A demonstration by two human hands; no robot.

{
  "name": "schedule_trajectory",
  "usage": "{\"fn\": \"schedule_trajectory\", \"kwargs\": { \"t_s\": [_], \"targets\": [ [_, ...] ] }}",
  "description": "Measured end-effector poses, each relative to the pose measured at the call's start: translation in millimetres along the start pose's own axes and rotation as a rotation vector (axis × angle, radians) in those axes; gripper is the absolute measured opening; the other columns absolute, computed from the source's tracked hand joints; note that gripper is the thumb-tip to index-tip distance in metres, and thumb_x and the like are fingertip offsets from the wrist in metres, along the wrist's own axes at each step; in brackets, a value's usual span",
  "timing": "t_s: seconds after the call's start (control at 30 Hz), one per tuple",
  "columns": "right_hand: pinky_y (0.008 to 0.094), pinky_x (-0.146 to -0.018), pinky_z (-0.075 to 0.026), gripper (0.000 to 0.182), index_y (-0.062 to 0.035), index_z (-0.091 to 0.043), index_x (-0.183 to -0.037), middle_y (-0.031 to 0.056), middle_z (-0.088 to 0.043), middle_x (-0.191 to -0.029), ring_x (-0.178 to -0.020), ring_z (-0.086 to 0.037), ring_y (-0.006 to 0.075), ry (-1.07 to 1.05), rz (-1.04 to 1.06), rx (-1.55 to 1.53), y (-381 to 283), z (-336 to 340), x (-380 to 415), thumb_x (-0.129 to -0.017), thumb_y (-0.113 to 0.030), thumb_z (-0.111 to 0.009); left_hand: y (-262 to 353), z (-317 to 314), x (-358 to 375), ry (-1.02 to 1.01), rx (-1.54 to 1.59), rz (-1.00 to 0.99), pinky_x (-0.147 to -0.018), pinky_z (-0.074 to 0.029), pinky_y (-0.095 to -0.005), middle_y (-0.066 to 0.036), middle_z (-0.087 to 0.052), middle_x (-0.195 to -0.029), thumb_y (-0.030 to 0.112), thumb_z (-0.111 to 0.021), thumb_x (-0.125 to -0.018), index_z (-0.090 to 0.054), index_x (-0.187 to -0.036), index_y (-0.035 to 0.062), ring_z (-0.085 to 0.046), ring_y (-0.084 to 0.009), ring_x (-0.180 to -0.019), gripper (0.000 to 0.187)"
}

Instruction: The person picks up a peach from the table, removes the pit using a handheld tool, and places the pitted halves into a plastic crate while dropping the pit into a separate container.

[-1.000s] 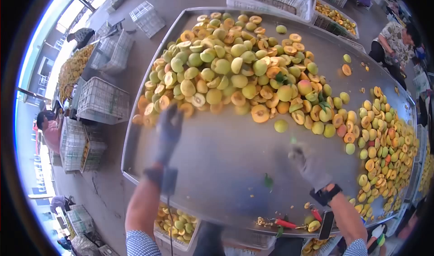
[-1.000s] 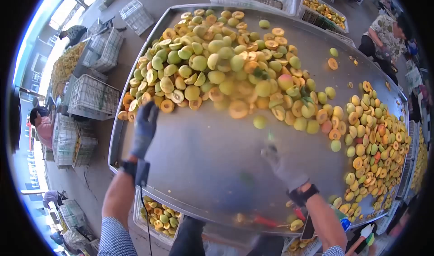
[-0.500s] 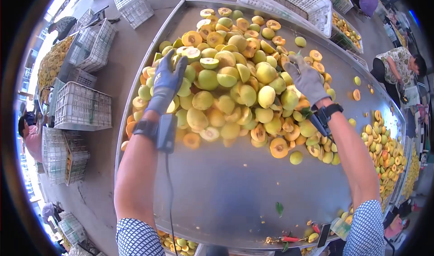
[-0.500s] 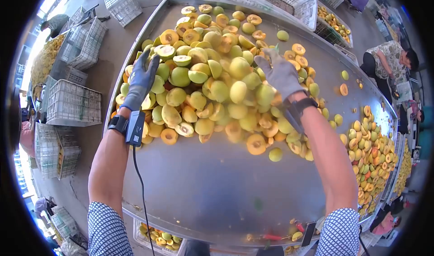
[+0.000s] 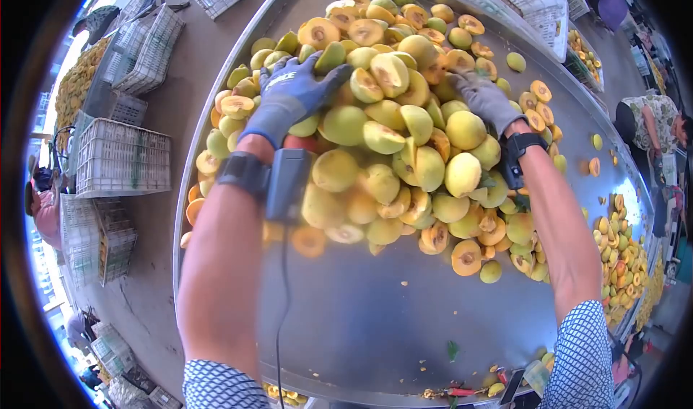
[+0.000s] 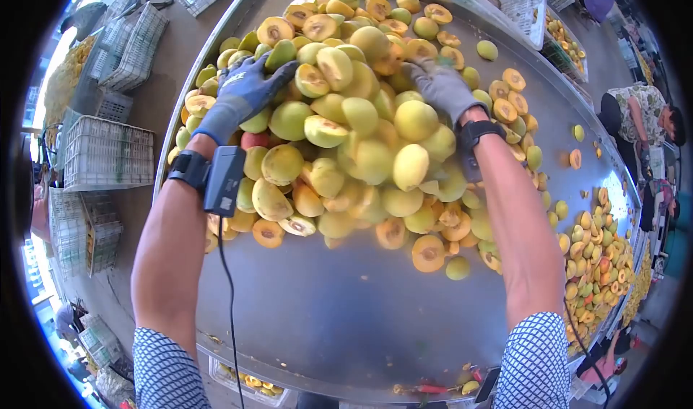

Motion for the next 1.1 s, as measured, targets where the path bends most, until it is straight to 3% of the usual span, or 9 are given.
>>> {"fn": "schedule_trajectory", "kwargs": {
  "t_s": [0.17,0.37,0.53,0.6,0.83,0.9,0.93,1.0,1.1],
  "targets": [
    [0.0402,-0.101,-0.041,0.045,-0.0077,-0.056,-0.126,0.0178,-0.059,-0.126,-0.116,-0.054,0.0352,0.07,0.211,0.014,-22.1,-2.5,37.8,-0.096,-0.04,-0.048,7.5,-42.4,15.0,-0.167,-0.028,-0.269,-0.115,-0.016,-0.0491,-0.023,-0.061,-0.12,0.072,-0.039,-0.086,-0.049,-0.136,0.0105,-0.048,-0.037,-0.125,0.08],
    [0.0428,-0.094,-0.044,0.045,-0.008,-0.058,-0.124,0.0216,-0.062,-0.113,-0.107,-0.057,0.0391,-0.07,0.275,0.032,-42.5,-37.6,102.0,-0.095,-0.041,-0.046,24.2,-58.0,87.9,-0.127,0.225,-0.258,-0.102,-0.039,-0.0434,-0.016,-0.06,-0.124,0.06,-0.044,-0.09,-0.052,-0.134,0.0183,-0.051,-0.0371,-0.119,0.06],
    [0.046,-0.089,-0.044,0.051,-0.0091,-0.066,-0.102,0.019,-0.065,-0.096,-0.096,-0.059,0.0389,-0.034,0.176,0.016,-83.3,-49.8,187.2,-0.093,-0.052,-0.04,45.6,-73.6,182.5,-0.215,0.292,-0.346,-0.095,-0.042,-0.0459,-0.018,-0.061,-0.114,0.042,-0.049,-0.092,-0.061,-0.116,0.0093,-0.055,-0.0377,-0.107,0.043],
    [0.048,-0.079,-0.045,0.045,-0.0079,-0.067,-0.091,0.0164,-0.065,-0.088,-0.087,-0.059,0.0373,0.131,0.381,-0.059,-85.9,-71.6,222.9,-0.09,-0.048,-0.047,39.6,-80.9,227.7,-0.161,0.438,-0.397,-0.091,-0.043,-0.047,-0.019,-0.06,-0.111,0.033,-0.053,-0.09,-0.062,-0.11,0.0053,-0.055,-0.039,-0.102,0.035],
    [0.0448,-0.08,-0.048,0.036,-0.0108,-0.066,-0.108,0.0109,-0.064,-0.099,-0.093,-0.059,0.031,-0.006,0.298,-0.139,-134.6,-77.0,337.5,-0.085,-0.038,-0.061,22.2,-71.3,356.1,-0.437,0.301,-0.475,-0.089,-0.046,-0.0458,-0.02,-0.059,-0.12,0.046,-0.065,-0.084,-0.055,-0.128,0.0047,-0.058,-0.0391,-0.104,0.062],
    [0.0435,-0.084,-0.047,0.036,-0.0112,-0.065,-0.111,0.0112,-0.063,-0.105,-0.097,-0.059,0.0303,-0.099,0.193,-0.33,-118.8,-60.8,349.6,-0.085,-0.036,-0.061,4.0,-45.7,345.5,-0.619,0.411,-0.305,-0.084,-0.05,-0.0367,-0.016,-0.066,-0.106,0.029,-0.07,-0.084,-0.065,-0.114,0.0072,-0.065,-0.0319,-0.093,0.037],
    [0.0422,-0.087,-0.047,0.036,-0.0116,-0.065,-0.114,0.0115,-0.063,-0.112,-0.101,-0.06,0.0296,-0.195,0.1,-0.542,-109.5,-56.5,356.1,-0.086,-0.034,-0.061,-9.5,-17.9,328.0,-0.39,0.317,-0.222,-0.085,-0.05,-0.0333,-0.015,-0.067,-0.104,0.017,-0.068,-0.085,-0.064,-0.112,0.0046,-0.065,-0.0276,-0.095,0.03],
    [0.0401,-0.092,-0.046,0.035,-0.0115,-0.063,-0.117,0.0123,-0.061,-0.119,-0.104,-0.06,0.029,0.022,0.134,-0.265,-73.3,-10.7,333.4,-0.086,-0.028,-0.063,-50.7,22.4,282.7,0.186,0.305,-0.122,-0.079,-0.049,-0.0333,-0.013,-0.066,-0.103,0.015,-0.068,-0.086,-0.063,-0.113,0.0046,-0.063,-0.0254,-0.095,0.029],
    [0.0411,-0.088,-0.047,0.039,-0.0134,-0.061,-0.123,0.0125,-0.064,-0.109,-0.104,-0.059,0.0319,0.416,0.025,0.143,23.4,40.6,285.3,-0.089,-0.033,-0.061,-136.0,21.7,199.9,0.428,0.153,-0.076,-0.096,-0.045,-0.0372,-0.02,-0.058,-0.12,0.024,-0.063,-0.091,-0.053,-0.129,0.0011,-0.058,-0.0326,-0.111,0.045]
  ]
}}
Point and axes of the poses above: each hand's wrist, its own x-axis away from the middle knuckle, its own z-axis out of the back of the hand, y = z × x, the point moved 6 cm from there along -x, towards the middle knuckle
